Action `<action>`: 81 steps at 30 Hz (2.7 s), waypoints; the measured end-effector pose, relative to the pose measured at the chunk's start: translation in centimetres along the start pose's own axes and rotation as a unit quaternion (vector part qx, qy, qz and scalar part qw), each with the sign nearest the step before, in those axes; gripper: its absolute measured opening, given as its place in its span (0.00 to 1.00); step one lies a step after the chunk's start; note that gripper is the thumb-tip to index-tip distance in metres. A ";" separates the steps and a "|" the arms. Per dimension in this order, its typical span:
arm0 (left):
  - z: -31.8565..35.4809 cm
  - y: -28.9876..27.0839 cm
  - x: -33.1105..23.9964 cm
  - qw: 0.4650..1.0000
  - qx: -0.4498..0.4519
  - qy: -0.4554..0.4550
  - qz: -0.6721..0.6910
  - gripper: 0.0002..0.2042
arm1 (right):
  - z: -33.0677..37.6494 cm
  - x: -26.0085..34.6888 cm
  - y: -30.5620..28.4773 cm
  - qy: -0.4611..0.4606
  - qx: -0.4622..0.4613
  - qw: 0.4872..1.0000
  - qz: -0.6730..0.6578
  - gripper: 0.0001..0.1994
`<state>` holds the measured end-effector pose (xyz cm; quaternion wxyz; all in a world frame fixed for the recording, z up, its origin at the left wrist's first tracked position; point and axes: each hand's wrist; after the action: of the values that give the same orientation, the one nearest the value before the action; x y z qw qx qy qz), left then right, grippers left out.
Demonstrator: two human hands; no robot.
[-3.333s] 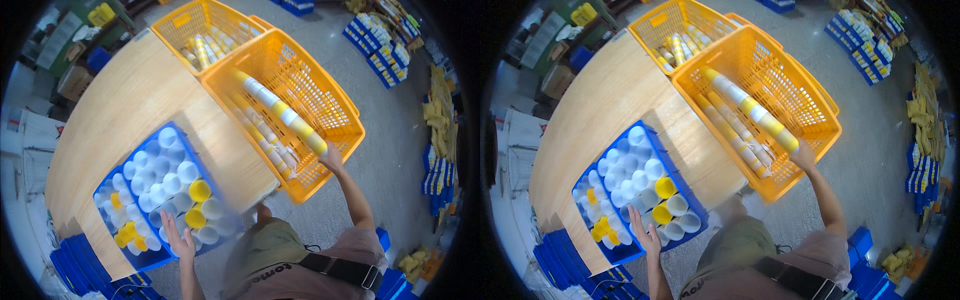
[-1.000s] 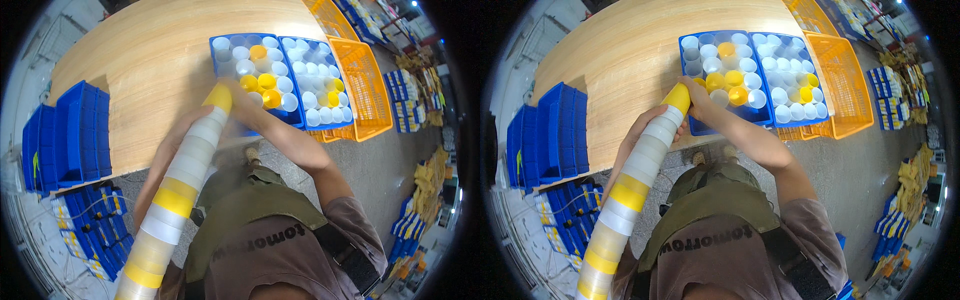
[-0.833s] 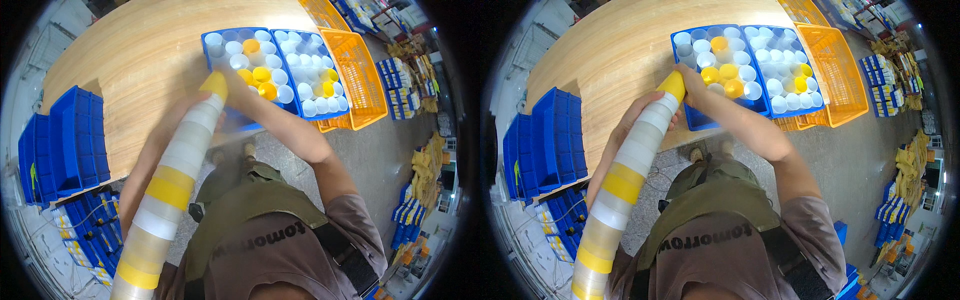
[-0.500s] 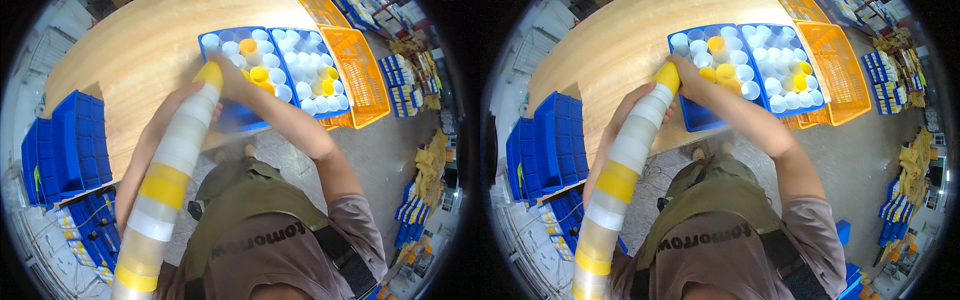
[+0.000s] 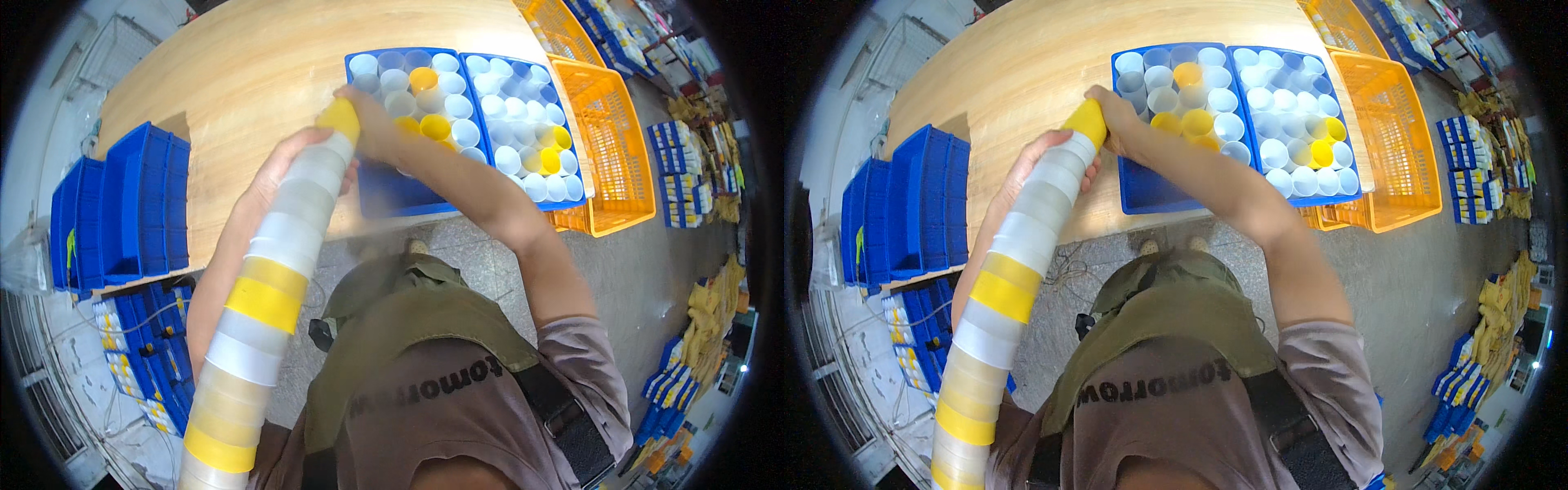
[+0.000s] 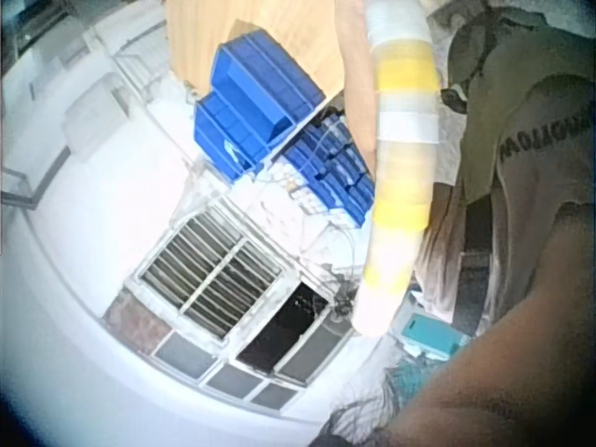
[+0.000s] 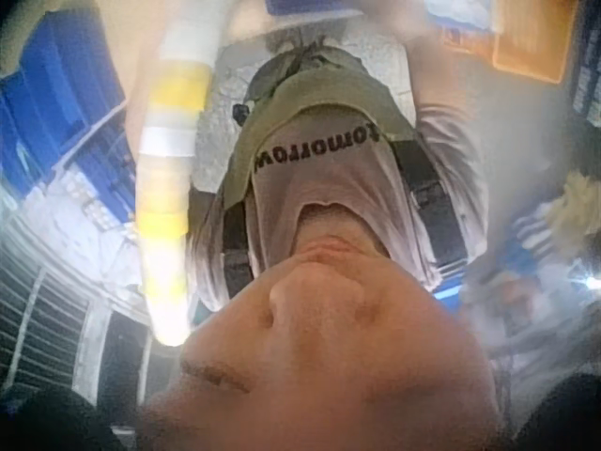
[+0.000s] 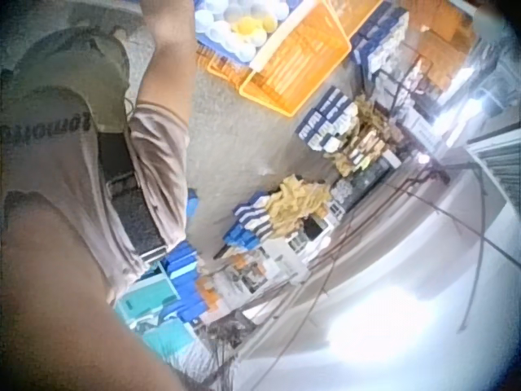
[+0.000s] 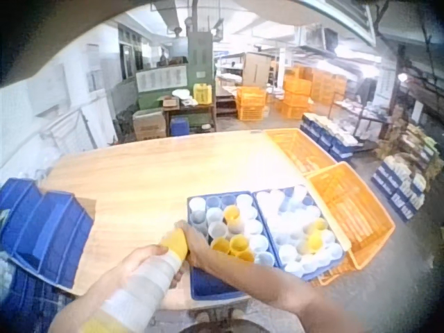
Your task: The person places white and yellow plastic cups into blue trays, then carries the trays to a conveyor belt and places them on the belt. The person repeats this process multiple times, filling trays and moving them to the conveyor.
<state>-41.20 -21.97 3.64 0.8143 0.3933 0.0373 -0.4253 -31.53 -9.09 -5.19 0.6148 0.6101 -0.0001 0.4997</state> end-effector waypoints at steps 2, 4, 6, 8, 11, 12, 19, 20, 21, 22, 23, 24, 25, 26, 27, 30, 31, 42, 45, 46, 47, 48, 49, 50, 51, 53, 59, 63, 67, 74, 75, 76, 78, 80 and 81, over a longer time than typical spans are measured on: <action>0.4 0.3 0.0 0.999 0.008 0.020 0.031 0.24 | 0.2 0.8 1.3 -0.096 0.041 0.986 0.127 0.17; 1.0 0.3 0.4 0.998 0.014 0.059 0.017 0.22 | 0.9 1.3 2.6 -0.086 0.033 0.985 0.146 0.19; 1.7 -0.2 1.1 0.992 0.023 0.124 -0.012 0.21 | 2.0 1.0 3.6 -0.004 0.031 0.997 0.071 0.22; 2.2 -1.6 1.9 0.993 -0.025 0.112 -0.008 0.21 | 3.9 -1.0 3.4 -0.010 0.073 0.996 0.052 0.23; 3.0 -4.8 3.7 0.993 -0.027 0.092 0.068 0.27 | 3.2 -4.6 2.7 0.063 0.060 0.987 0.137 0.21; 3.5 -6.0 4.6 0.992 -0.029 0.096 0.072 0.27 | 2.0 -5.5 2.4 0.048 0.038 0.984 0.169 0.20; 10.1 -15.1 11.3 0.960 -0.125 0.172 0.184 0.29 | -4.7 -11.8 6.3 -0.270 0.165 0.781 0.538 0.29; 10.8 -16.2 12.5 0.953 -0.140 0.178 0.203 0.29 | -3.8 -14.2 7.0 -0.416 0.182 0.680 0.576 0.32; 11.5 -17.2 13.5 0.945 -0.128 0.195 0.228 0.28 | -2.8 -16.3 7.3 -0.373 0.195 0.674 0.608 0.34; 12.1 -18.2 14.4 0.940 -0.147 0.182 0.247 0.28 | -1.8 -18.3 7.4 -0.368 0.218 0.654 0.624 0.36; 12.5 -19.0 15.1 0.935 -0.139 0.179 0.272 0.28 | -1.4 -19.9 7.5 -0.398 0.257 0.621 0.625 0.38; 13.0 -19.7 15.8 0.927 -0.119 0.180 0.307 0.27 | -0.8 -21.1 7.4 -0.413 0.256 0.549 0.680 0.38; 13.6 -20.2 16.4 0.923 -0.151 0.179 0.304 0.27 | -0.4 -22.1 7.4 -0.422 0.272 0.456 0.735 0.38; 14.0 -20.6 16.8 0.918 -0.169 0.180 0.310 0.27 | -0.3 -22.9 7.5 -0.414 0.301 0.471 0.718 0.37; 14.6 -21.2 16.8 0.914 -0.172 0.189 0.316 0.27 | -0.2 -23.6 7.7 -0.369 0.332 0.484 0.721 0.37; 15.4 -22.6 16.5 0.910 -0.157 0.188 0.334 0.27 | -0.7 -24.9 7.9 -0.303 0.335 0.548 0.704 0.35; 15.6 -23.0 16.1 0.916 -0.156 0.181 0.322 0.27 | -0.8 -25.5 7.7 -0.334 0.334 0.572 0.671 0.34; 12.2 -20.1 7.3 0.969 -0.114 0.145 0.165 0.25 | -5.8 -22.9 5.6 0.062 -0.052 0.937 0.340 0.28; 11.1 -17.5 4.3 0.977 -0.133 0.133 0.102 0.24 | -2.8 -18.3 8.4 0.055 -0.025 0.990 0.124 0.29; 10.5 -16.7 3.3 0.983 -0.109 0.113 0.092 0.23 | -1.5 -17.2 9.1 0.030 -0.013 0.998 0.058 0.29; 9.8 -15.9 2.4 0.989 -0.085 0.094 0.081 0.23 | 0.0 -16.1 9.1 -0.012 0.011 0.984 0.176 0.29; 9.5 -15.2 1.9 0.992 -0.067 0.075 0.071 0.23 | 1.0 -15.2 9.2 0.034 -0.011 0.988 0.154 0.29; 9.1 -14.4 1.6 0.994 -0.058 0.062 0.063 0.23 | 1.7 -14.1 8.9 0.056 -0.006 0.989 0.139 0.29; 8.7 -13.8 1.4 0.996 -0.052 0.052 0.054 0.23 | 2.3 -13.2 8.4 0.087 0.009 0.988 0.126 0.29; 8.2 -13.0 1.2 0.997 -0.049 0.041 0.044 0.23 | 2.2 -12.0 7.8 0.157 0.002 0.983 0.097 0.30; 7.2 -11.5 0.6 0.998 -0.048 0.023 0.016 0.23 | 2.1 -9.9 6.2 0.102 0.052 0.993 -0.006 0.30; 3.3 -6.3 -0.7 0.994 -0.060 -0.037 -0.082 0.24 | 1.8 -5.2 2.7 0.016 0.014 0.992 -0.122 0.25; 0.7 -4.0 -0.7 0.986 -0.068 -0.072 -0.136 0.25 | 1.7 -4.7 -0.3 -0.110 0.052 0.992 0.044 0.22; -0.8 -2.3 0.3 0.978 -0.081 -0.095 -0.169 0.26 | 0.1 -5.4 -4.2 -0.038 0.043 0.986 0.156 0.21; 2.5 0.1 1.8 0.985 -0.130 -0.005 -0.115 0.28 | -2.3 2.2 -9.5 -0.230 -0.009 0.958 0.170 0.22; 3.5 0.2 2.1 0.990 -0.099 0.045 -0.094 0.29 | -1.5 3.9 -10.0 -0.277 0.030 0.917 0.284 0.20; 4.2 0.1 2.2 0.988 -0.129 0.038 -0.069 0.30 | 0.2 5.1 -10.8 -0.239 0.055 0.933 0.264 0.19; 5.6 -0.4 2.0 0.989 -0.138 0.044 -0.024 0.30 | 4.4 4.9 -11.9 -0.014 0.138 0.990 0.000 0.21; 5.7 -0.9 2.1 0.992 -0.119 0.026 -0.035 0.30 | 7.5 1.0 -11.6 0.088 0.147 0.980 0.106 0.22; 5.6 -1.1 2.6 0.992 -0.114 0.034 -0.031 0.30 | 8.1 -0.2 -11.4 0.204 0.134 0.962 0.120 0.20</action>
<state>-41.84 -27.80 5.81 0.8384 0.3106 0.1260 -0.4298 -19.64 -12.52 -11.80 0.4499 0.5677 0.1190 0.6791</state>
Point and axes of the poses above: each hand's wrist, its own z-axis away from the middle knuckle, its own y-axis out of the palm, x = y × z, and after that the axes turned 11 degrees about -y, right-handed
